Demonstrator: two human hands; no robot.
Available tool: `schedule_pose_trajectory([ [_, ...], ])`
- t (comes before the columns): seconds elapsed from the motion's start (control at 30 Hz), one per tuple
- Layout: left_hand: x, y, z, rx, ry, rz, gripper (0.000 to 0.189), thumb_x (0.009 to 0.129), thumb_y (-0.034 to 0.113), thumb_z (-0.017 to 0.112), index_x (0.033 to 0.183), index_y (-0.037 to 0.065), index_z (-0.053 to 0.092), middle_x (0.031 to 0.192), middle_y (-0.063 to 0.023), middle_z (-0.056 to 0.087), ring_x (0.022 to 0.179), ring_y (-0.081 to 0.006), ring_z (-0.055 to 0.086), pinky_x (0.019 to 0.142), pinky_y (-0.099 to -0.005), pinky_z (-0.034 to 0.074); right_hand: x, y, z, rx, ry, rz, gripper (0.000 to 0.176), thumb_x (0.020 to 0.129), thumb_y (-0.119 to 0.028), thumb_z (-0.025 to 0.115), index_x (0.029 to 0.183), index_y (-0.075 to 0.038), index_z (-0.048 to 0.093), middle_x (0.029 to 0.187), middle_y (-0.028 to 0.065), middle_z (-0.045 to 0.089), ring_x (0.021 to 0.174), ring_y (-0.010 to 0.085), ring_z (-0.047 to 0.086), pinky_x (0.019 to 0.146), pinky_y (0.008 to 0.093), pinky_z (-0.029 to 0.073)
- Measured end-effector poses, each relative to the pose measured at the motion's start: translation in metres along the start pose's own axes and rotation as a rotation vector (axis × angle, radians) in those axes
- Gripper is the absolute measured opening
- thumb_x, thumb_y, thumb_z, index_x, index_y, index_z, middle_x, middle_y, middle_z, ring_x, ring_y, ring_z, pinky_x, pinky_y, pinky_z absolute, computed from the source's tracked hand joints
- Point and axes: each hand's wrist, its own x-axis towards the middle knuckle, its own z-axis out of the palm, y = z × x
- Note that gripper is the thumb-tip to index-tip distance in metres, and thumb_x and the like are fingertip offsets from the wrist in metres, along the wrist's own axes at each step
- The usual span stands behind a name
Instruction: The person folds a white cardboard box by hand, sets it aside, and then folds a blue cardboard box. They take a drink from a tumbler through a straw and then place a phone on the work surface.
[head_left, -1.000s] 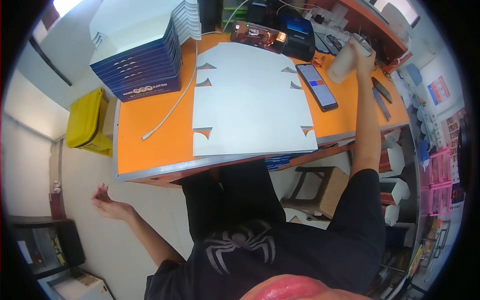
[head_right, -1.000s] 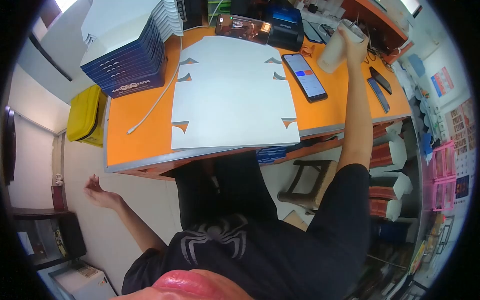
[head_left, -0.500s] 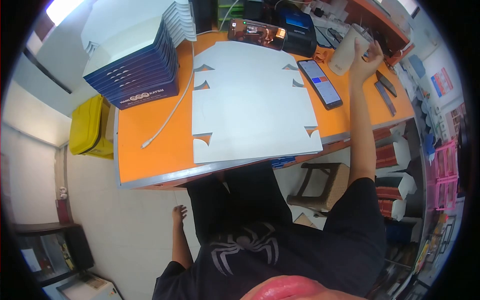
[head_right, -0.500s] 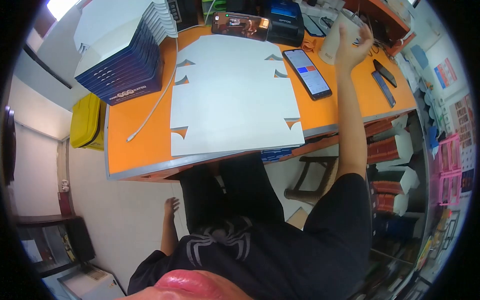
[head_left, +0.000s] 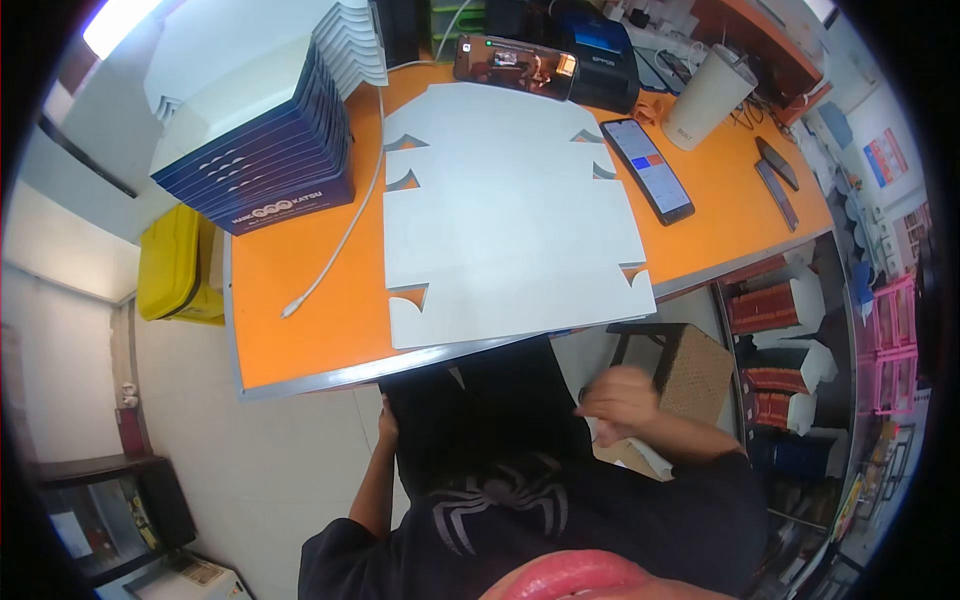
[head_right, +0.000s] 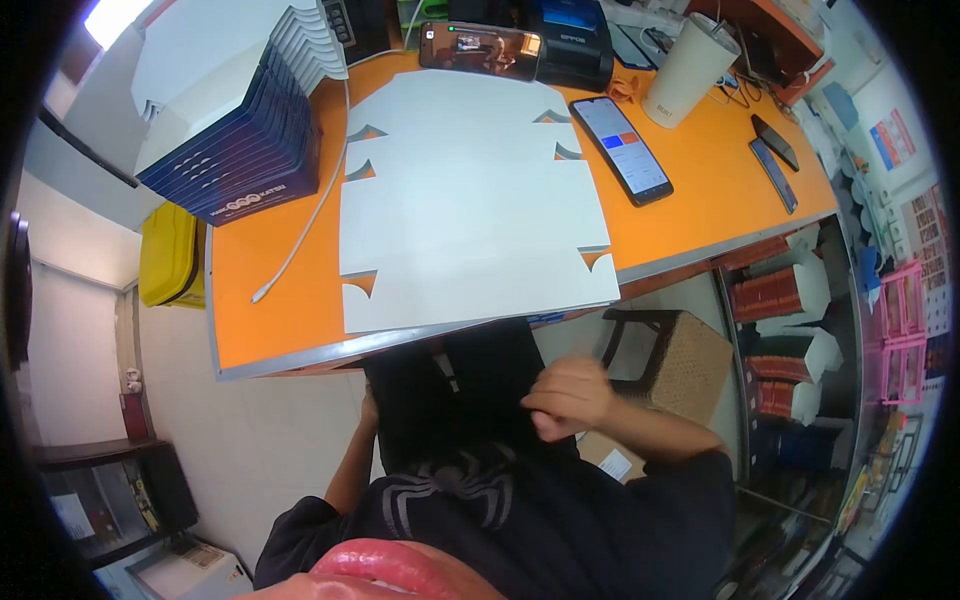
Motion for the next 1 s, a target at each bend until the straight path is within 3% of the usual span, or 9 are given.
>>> schedule_pose_trajectory([
  [0.07, 0.000, 0.000, 0.000, 0.006, 0.008, 0.047, 0.091, 0.084, 0.070, 0.024, 0.123, -0.010, 0.044, 0.118, -0.0247, 0.052, 0.113, -0.0335, 0.049, 0.099, -0.0348, 0.034, -0.044, 0.002, 0.044, 0.031, -0.114, 0.330, 0.021, 0.077, -0.022, 0.066, 0.081, -0.002, 0.061, 0.076, 0.0084, 0.060, 0.067, 0.0221, 0.058, 0.056, 0.0324, 0.047],
  [0.13, 0.013, -0.015, -0.004, 0.047, -0.010, 0.122, 0.092, 0.083, 0.070, 0.024, 0.121, -0.011, 0.045, 0.117, -0.0258, 0.053, 0.113, -0.0356, 0.048, 0.099, -0.0356, 0.034, -0.079, 0.012, 0.079, -0.046, -0.286, 0.696, 0.034, 0.075, -0.021, 0.069, 0.098, 0.001, 0.059, 0.095, 0.0148, 0.061, 0.084, 0.0271, 0.059, 0.069, 0.0356, 0.048],
  [0.23, -0.023, 0.025, 0.007, 0.162, 0.070, 0.051, 0.089, 0.083, 0.068, 0.030, 0.124, -0.010, 0.041, 0.119, -0.0273, 0.050, 0.114, -0.0382, 0.047, 0.101, -0.0372, 0.032, -0.117, 0.033, 0.117, -0.195, -0.127, 0.946, 0.072, 0.073, -0.035, 0.071, 0.126, 0.002, 0.038, 0.121, 0.0250, 0.045, 0.108, 0.0381, 0.046, 0.089, 0.0430, 0.041],
  [0.33, -0.058, 0.056, 0.023, 0.329, 0.206, 0.180, 0.084, 0.084, 0.062, 0.041, 0.130, -0.008, 0.033, 0.125, -0.0299, 0.044, 0.118, -0.0399, 0.042, 0.102, -0.0393, 0.031, -0.140, 0.054, 0.144, -0.140, -0.188, 1.116, 0.099, 0.067, -0.050, 0.072, 0.135, 0.001, 0.020, 0.128, 0.0311, 0.033, 0.114, 0.0464, 0.038, 0.098, 0.0470, 0.034],
  [0.43, -0.056, 0.057, 0.034, 0.406, 0.223, 0.426, 0.088, 0.080, 0.057, 0.054, 0.134, -0.005, 0.026, 0.132, -0.0318, 0.033, 0.123, -0.0414, 0.034, 0.102, -0.0429, 0.029, -0.139, 0.067, 0.163, -0.362, -0.228, 1.088, 0.110, 0.060, -0.060, 0.071, 0.134, 0.003, 0.019, 0.122, 0.0336, 0.036, 0.111, 0.0484, 0.039, 0.094, 0.0482, 0.036],
  [0.63, -0.087, 0.112, 0.056, 0.699, 0.212, 0.286, 0.113, 0.065, 0.062, 0.067, 0.139, -0.001, 0.008, 0.138, -0.0310, 0.019, 0.127, -0.0456, 0.025, 0.100, -0.0529, 0.028, -0.129, 0.090, 0.176, -0.308, -0.144, 1.160, 0.106, 0.058, -0.059, 0.073, 0.127, 0.008, 0.027, 0.116, 0.0315, 0.040, 0.106, 0.0449, 0.044, 0.089, 0.0479, 0.039],
  [0.73, -0.082, 0.110, 0.059, 0.768, 0.268, 0.261, 0.115, 0.062, 0.058, 0.071, 0.140, 0.000, 0.008, 0.134, -0.0316, 0.028, 0.123, -0.0450, 0.032, 0.100, -0.0488, 0.032, -0.131, 0.090, 0.178, -0.335, -0.103, 1.138, 0.101, 0.058, -0.058, 0.073, 0.123, 0.008, 0.033, 0.115, 0.0304, 0.041, 0.103, 0.0432, 0.046, 0.088, 0.0468, 0.040],
  [0.83, -0.080, 0.107, 0.055, 0.724, 0.195, 0.253, 0.114, 0.065, 0.062, 0.067, 0.140, 0.001, 0.005, 0.137, -0.0332, 0.018, 0.126, -0.0463, 0.025, 0.099, -0.0541, 0.028, -0.129, 0.089, 0.178, -0.354, -0.072, 1.107, 0.099, 0.058, -0.057, 0.073, 0.121, 0.009, 0.035, 0.113, 0.0293, 0.043, 0.101, 0.0423, 0.047, 0.087, 0.0462, 0.041],
  [1.0, -0.073, 0.102, 0.056, 0.837, 0.168, 0.367, 0.097, 0.074, 0.052, 0.063, 0.138, -0.002, 0.014, 0.136, -0.0339, 0.022, 0.127, -0.0457, 0.026, 0.103, -0.0496, 0.027, -0.126, 0.087, 0.175, -0.374, -0.087, 1.111, 0.097, 0.060, -0.057, 0.072, 0.121, 0.009, 0.035, 0.112, 0.0292, 0.044, 0.101, 0.0425, 0.047, 0.087, 0.0455, 0.041],
])
